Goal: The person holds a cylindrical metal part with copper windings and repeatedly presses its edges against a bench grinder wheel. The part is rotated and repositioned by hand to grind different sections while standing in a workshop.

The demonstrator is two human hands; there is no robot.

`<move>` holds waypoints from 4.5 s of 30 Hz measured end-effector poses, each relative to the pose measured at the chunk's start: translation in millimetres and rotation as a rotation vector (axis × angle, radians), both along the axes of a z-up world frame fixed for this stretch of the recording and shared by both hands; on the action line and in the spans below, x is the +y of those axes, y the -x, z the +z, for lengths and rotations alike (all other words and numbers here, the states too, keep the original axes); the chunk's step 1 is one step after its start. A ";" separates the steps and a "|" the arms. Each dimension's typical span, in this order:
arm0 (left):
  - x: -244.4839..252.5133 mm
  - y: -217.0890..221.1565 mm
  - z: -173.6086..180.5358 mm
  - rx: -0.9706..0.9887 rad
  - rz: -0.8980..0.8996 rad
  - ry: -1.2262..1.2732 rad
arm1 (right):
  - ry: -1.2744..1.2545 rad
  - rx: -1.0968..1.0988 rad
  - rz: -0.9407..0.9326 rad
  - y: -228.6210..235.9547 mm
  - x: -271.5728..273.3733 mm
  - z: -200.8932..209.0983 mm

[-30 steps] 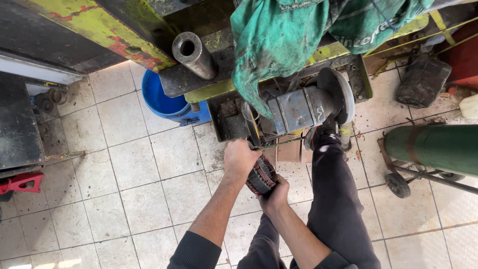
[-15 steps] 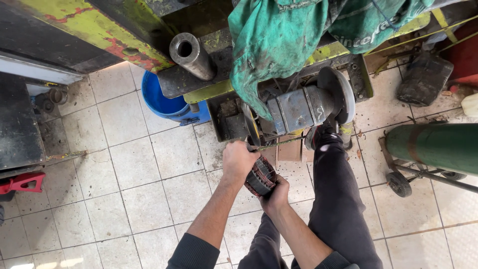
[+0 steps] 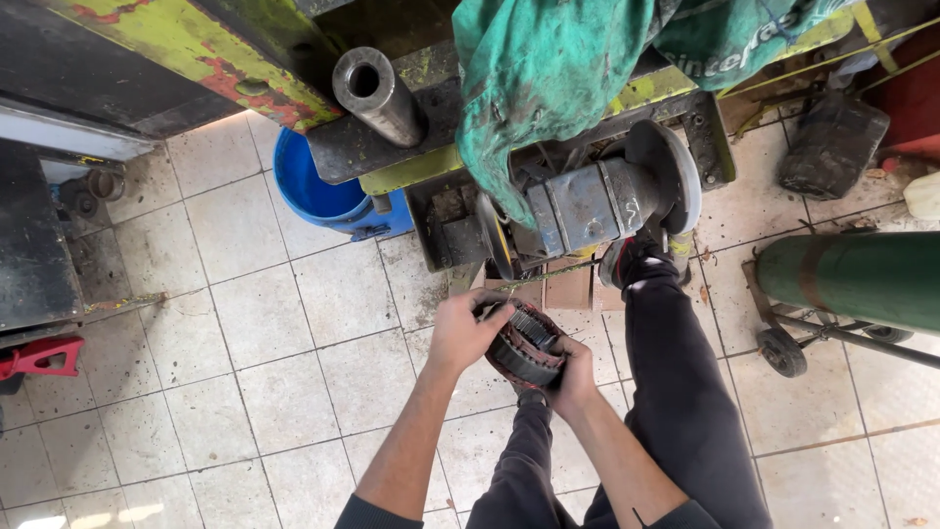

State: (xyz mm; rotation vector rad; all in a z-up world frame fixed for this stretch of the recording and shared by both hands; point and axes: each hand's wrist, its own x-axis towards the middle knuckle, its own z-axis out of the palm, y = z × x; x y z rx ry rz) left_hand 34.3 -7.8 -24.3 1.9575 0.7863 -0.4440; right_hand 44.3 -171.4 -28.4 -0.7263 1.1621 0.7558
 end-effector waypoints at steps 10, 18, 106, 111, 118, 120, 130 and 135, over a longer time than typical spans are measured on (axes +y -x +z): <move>-0.2 21.5 -7.3 -0.148 0.033 0.255 | 0.023 -0.047 0.117 2.2 -11.4 9.8; -5.9 25.1 -11.8 -0.286 0.086 0.215 | 0.050 -0.075 0.117 2.8 -16.5 -2.5; 2.4 -11.4 -70.6 0.130 0.207 0.021 | -0.375 0.102 -0.202 22.3 21.8 -144.3; 2.4 -7.9 -61.0 0.122 0.198 0.030 | -0.378 0.125 -0.224 26.4 17.0 -150.5; 9.3 2.7 -13.7 -0.016 0.029 0.066 | -0.277 0.138 -0.043 17.5 3.7 -134.6; 11.9 6.3 -1.1 -0.289 -0.079 0.167 | -0.290 0.149 0.005 0.9 11.4 -82.2; -3.9 34.2 -7.9 -0.333 -0.015 0.402 | -0.324 0.217 0.032 15.1 -0.9 -93.3; -12.1 28.8 6.3 -0.350 -0.101 0.342 | -0.356 0.262 0.048 29.5 -22.3 -122.0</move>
